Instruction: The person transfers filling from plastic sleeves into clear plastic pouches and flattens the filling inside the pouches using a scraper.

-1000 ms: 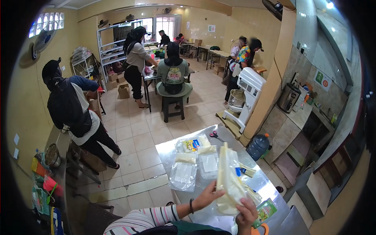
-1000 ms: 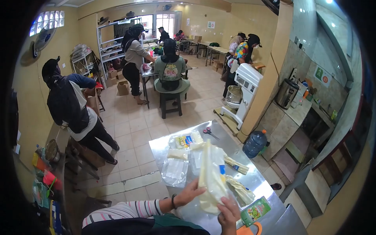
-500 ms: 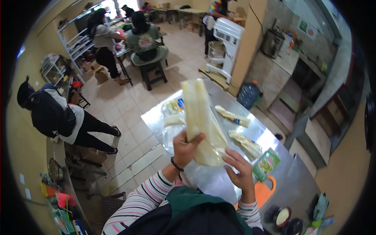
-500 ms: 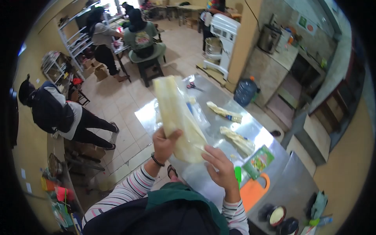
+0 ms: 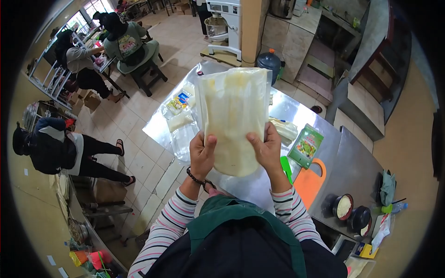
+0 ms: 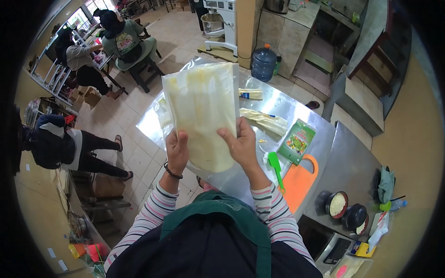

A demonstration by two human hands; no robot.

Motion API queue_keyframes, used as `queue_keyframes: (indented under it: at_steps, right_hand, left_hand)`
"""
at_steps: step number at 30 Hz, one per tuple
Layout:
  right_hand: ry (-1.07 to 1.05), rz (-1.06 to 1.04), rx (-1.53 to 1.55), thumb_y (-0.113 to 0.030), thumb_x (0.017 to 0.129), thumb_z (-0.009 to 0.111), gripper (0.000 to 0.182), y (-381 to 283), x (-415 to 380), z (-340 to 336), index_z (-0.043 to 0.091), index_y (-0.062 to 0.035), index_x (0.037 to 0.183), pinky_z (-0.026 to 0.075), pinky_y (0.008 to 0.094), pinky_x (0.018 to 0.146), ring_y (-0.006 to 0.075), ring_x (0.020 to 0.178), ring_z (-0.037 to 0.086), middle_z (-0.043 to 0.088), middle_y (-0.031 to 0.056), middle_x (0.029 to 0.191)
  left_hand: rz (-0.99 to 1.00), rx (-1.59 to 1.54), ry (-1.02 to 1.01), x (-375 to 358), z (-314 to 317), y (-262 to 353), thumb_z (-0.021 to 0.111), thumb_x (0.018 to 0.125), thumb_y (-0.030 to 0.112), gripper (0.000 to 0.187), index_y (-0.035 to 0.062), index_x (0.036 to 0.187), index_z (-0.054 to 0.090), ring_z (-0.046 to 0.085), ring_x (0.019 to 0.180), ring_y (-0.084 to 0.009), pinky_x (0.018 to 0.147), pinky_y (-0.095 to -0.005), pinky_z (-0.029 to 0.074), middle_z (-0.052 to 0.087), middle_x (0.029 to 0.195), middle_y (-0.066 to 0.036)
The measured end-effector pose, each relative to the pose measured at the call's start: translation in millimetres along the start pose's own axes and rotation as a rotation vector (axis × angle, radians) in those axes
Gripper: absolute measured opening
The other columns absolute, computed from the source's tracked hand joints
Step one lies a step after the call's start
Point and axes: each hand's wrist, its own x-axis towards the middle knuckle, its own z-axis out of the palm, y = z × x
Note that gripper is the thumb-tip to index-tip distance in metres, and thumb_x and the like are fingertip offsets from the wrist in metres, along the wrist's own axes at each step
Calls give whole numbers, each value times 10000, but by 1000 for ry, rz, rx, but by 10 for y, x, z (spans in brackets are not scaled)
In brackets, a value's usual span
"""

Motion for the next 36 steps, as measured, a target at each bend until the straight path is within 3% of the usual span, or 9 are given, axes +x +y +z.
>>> queue_keyframes:
  at_steps: [12,16,19,22,24,26,29,32,36]
  right_hand:
    - [-21,180,-123,-156,856,571,184,557,-243,-435,502,-56,994,430,198,661,56,720,514,580,8,877]
    - [-139,278,-180,-123,827,588,248,1078,-651,-468,484,-34,1034,449,251,658,106,754,555,597,50,877]
    - [-89,350,-623,-155,829,581,250,1242,-883,-460,472,-15,1004,444,302,580,154,659,573,590,124,740]
    - [80,379,-615,-232,853,517,277,1467,-951,-472,452,-8,1003,430,422,599,423,705,548,546,259,722]
    - [246,391,-693,-238,860,502,278,1700,-881,-605,452,-11,1013,423,444,611,421,748,562,563,260,763]
    - [182,395,-768,-264,865,494,303,1888,-742,-732,442,-14,1027,424,457,617,435,730,558,565,253,724]
    - [47,523,-937,-285,851,510,387,1998,-695,-766,430,-17,1119,417,451,718,412,863,547,571,245,929]
    - [148,169,-1143,-340,830,512,552,1855,-804,-657,355,-26,1256,334,487,895,396,1134,402,405,229,1252]
    - [-443,94,-1400,-426,816,477,693,1801,-1347,-676,240,-57,1352,118,611,985,343,1314,136,150,169,1424]
  left_hand:
    - [-595,-470,158,-340,98,-337,487,897,330,367,-24,958,563,516,775,-77,709,-226,428,592,859,-13]
    - [-409,24,176,-569,-236,-861,484,905,279,322,-17,837,591,455,671,-48,584,-219,388,555,739,14]
    - [-447,291,307,-811,-289,-1312,465,910,279,320,-18,865,576,432,630,-70,570,-242,378,530,705,-3]
    - [-271,518,270,-696,-235,-1480,464,903,276,315,-15,998,541,475,648,-128,612,-270,395,544,724,-65]
    - [-574,576,204,-718,-203,-1368,485,872,290,430,5,1190,433,516,877,-232,790,-341,392,545,948,-164]
    - [110,1190,-228,-860,-153,-1390,491,837,373,626,28,1317,287,345,1192,-316,979,-435,256,383,1258,-215]
    - [-40,1390,-651,-1303,-128,-1565,473,814,447,731,37,1357,206,83,1316,-360,1032,-526,79,128,1413,-203]
    - [-174,1395,-743,-1511,-294,-1803,446,818,489,767,33,1368,171,36,1335,-332,1027,-550,48,78,1431,-200]
    - [-192,1313,-769,-1420,-305,-1817,436,819,494,782,14,1367,151,56,1332,-329,1015,-567,37,89,1427,-205]
